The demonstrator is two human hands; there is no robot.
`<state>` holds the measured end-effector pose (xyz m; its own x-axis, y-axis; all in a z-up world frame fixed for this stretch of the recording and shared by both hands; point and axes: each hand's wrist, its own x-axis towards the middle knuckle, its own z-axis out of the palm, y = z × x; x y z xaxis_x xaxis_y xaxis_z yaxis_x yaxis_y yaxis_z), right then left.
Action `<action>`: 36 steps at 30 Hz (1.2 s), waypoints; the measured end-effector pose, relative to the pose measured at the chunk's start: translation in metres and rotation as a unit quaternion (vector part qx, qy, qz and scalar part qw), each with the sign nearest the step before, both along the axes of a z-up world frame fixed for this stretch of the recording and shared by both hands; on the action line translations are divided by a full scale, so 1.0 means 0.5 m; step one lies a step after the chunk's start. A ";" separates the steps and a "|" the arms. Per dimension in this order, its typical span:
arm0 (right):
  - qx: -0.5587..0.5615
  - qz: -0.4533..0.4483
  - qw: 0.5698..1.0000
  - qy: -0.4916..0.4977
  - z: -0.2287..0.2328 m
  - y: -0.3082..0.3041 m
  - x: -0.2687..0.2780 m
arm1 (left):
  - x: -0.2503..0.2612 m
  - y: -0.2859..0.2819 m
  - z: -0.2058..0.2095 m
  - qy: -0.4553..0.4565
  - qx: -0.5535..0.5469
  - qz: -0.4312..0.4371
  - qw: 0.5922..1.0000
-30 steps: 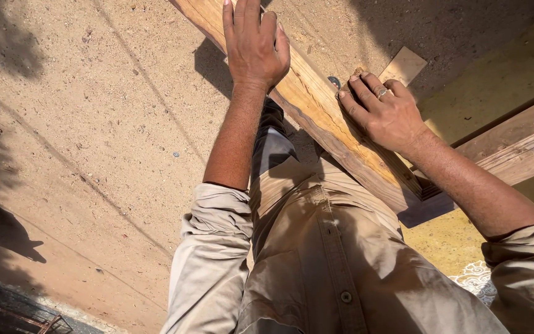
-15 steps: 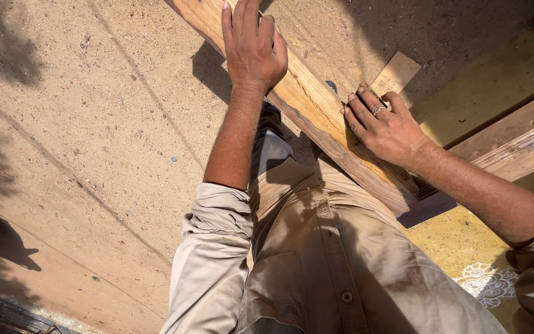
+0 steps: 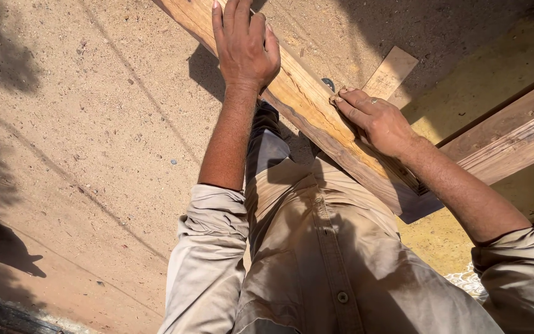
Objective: Sanding the surfaces and corners of a large wooden frame using a small sanding block.
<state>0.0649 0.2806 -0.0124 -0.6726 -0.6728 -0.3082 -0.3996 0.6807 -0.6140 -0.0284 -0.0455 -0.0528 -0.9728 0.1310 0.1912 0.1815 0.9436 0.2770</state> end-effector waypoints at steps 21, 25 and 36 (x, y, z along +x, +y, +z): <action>0.077 0.100 0.971 0.205 0.053 -0.020 -0.014 | 0.006 -0.003 0.005 -0.003 0.011 -0.011 1.000; 0.154 0.187 0.941 0.237 0.078 -0.004 -0.031 | -0.002 0.004 0.015 0.030 0.002 -0.007 1.000; 0.132 0.137 0.947 0.258 0.080 -0.035 -0.043 | 0.000 0.001 0.004 0.017 0.012 -0.008 1.000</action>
